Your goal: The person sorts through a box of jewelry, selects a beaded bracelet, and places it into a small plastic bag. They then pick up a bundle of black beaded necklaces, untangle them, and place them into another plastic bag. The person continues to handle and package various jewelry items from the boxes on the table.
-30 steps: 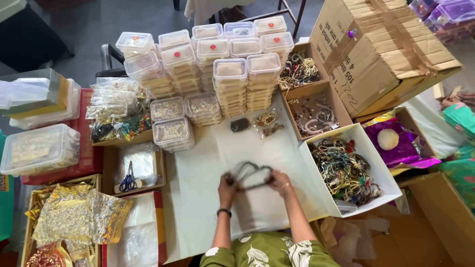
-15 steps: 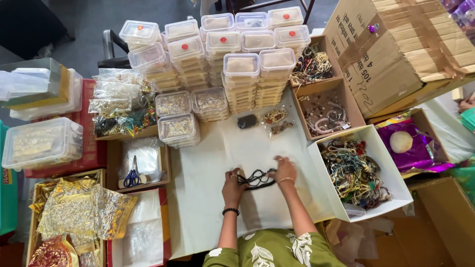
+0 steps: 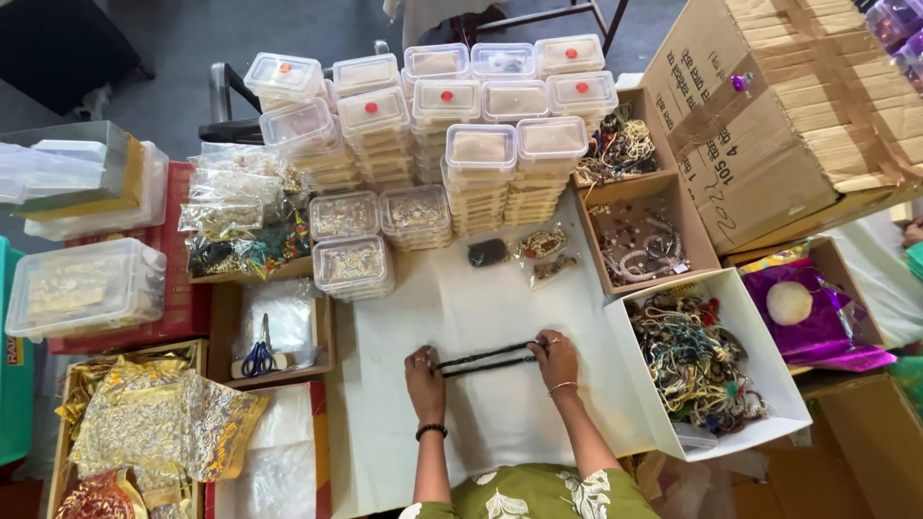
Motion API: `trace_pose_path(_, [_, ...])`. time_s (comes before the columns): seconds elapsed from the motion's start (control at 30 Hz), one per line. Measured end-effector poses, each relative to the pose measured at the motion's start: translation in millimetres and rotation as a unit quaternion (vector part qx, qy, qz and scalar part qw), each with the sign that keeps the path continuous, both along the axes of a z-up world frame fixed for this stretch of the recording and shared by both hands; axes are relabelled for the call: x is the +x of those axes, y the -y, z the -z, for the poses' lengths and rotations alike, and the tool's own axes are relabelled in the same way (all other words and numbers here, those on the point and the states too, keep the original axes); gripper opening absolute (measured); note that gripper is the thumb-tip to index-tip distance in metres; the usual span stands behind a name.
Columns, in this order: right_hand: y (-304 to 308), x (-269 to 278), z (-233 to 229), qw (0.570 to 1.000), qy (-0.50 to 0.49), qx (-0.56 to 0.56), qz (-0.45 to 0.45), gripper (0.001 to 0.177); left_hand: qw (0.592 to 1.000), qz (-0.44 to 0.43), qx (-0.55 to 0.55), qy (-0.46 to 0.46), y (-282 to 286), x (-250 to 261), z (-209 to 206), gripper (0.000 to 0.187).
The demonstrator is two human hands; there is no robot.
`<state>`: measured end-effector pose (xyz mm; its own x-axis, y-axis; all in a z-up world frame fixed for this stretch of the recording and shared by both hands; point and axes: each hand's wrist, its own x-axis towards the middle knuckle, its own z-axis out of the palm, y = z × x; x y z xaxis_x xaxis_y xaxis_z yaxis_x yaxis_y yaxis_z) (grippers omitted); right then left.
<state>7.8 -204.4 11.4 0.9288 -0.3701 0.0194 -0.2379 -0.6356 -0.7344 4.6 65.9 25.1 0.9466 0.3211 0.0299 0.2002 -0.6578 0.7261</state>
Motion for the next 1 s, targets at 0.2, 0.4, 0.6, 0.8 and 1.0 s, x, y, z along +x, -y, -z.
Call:
trace_pose_path(0.2, [21.6, 13.5, 5.9, 0.981, 0.018, -0.042, -0.190, 0.019, 0.924, 0.004, -0.353, -0.144, -12.6, 10.6, 56.2, 0.029])
trace_pose_path(0.4, [6.0, 17.9, 33.6, 0.992, -0.101, 0.037, -0.073, 0.017, 0.476, 0.099, -0.874, -0.014, 0.3, 19.3, 33.5, 0.017])
trace_pose_path(0.6, [-32.6, 14.9, -51.2, 0.941, 0.031, 0.209, -0.263, 0.018, 0.621, 0.010, -0.775, -0.119, 24.7, 15.1, -106.4, 0.047])
trace_pose_path(0.8, [-44.2, 19.4, -131.3, 0.979, 0.027, 0.164, -0.121, 0.015, 0.690, 0.212, -0.675, -0.155, 20.7, 1.4, 7.4, 0.041])
trace_pose_path(1.0, [-27.6, 13.6, -79.1, 0.996, 0.017, 0.084, -0.025, 0.014, 0.611, 0.287, -0.677, -0.293, 25.0, -11.1, -48.6, 0.044])
